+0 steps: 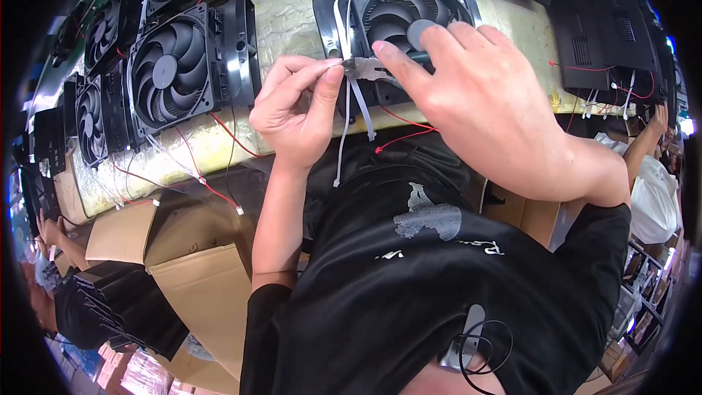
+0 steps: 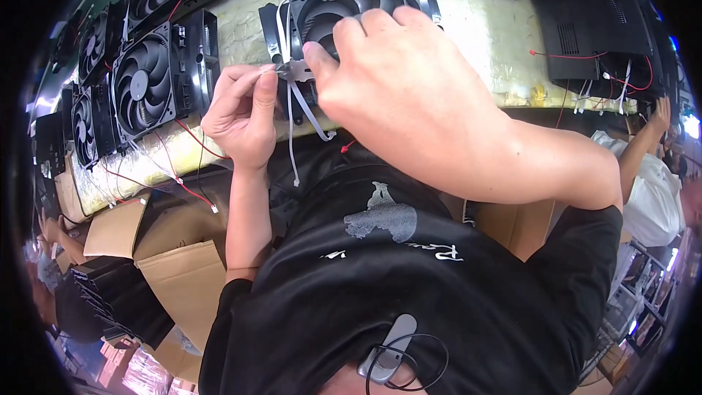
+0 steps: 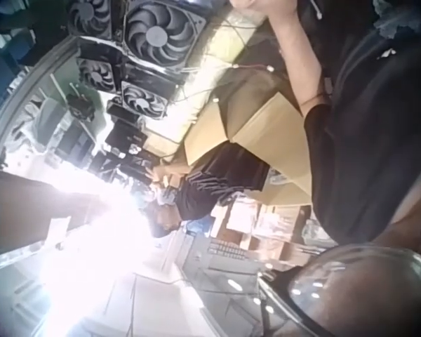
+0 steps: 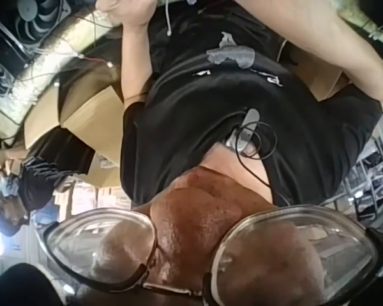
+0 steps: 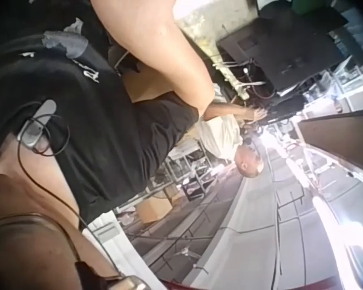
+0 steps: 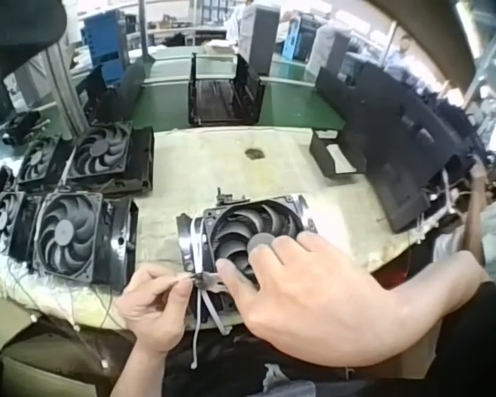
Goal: Assemble electronic cooling fans into their plastic housings and route cables on an assembly line.
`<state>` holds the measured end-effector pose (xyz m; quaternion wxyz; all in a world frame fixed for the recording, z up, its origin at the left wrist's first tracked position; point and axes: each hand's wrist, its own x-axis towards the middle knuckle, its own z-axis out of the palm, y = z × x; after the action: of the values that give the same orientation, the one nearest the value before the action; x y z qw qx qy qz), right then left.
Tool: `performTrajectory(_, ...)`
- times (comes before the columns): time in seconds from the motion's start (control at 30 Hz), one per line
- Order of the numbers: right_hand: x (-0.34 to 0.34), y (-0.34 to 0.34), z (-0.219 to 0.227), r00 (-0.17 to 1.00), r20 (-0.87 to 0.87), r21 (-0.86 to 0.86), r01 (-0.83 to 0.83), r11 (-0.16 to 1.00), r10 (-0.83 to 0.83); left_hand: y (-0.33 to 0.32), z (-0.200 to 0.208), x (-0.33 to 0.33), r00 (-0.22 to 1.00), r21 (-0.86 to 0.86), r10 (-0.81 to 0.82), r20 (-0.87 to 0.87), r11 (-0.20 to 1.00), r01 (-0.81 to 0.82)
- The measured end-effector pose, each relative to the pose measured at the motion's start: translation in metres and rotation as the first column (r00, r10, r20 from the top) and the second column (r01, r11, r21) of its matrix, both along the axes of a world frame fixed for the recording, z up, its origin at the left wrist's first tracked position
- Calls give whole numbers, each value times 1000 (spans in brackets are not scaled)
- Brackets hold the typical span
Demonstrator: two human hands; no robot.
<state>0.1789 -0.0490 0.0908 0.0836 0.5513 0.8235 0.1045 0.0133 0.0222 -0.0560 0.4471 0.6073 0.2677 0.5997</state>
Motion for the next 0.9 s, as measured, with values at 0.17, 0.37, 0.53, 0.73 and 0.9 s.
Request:
performTrajectory(0.17,0,-3,-5,998,56,15,-19,1000,18,-3,10,4,998,-60,44,-51,997,-47)
performTrajectory(0.37,15,-11,-6,963,-244,-38,107,994,-113,-12,16,-1,965,-143,254,69,960,-242)
performTrajectory(0.53,101,-16,-39,633,-710,26,462,886,-310,-75,-12,-66,805,200,580,121,780,-592)
performTrajectory(0.73,187,-11,-129,773,-476,113,527,842,-420,-123,-112,-144,636,-18,742,-214,648,-762)
performTrajectory(0.9,119,-18,-86,574,-798,134,468,874,-186,-68,-141,-160,355,85,605,-713,576,-813)
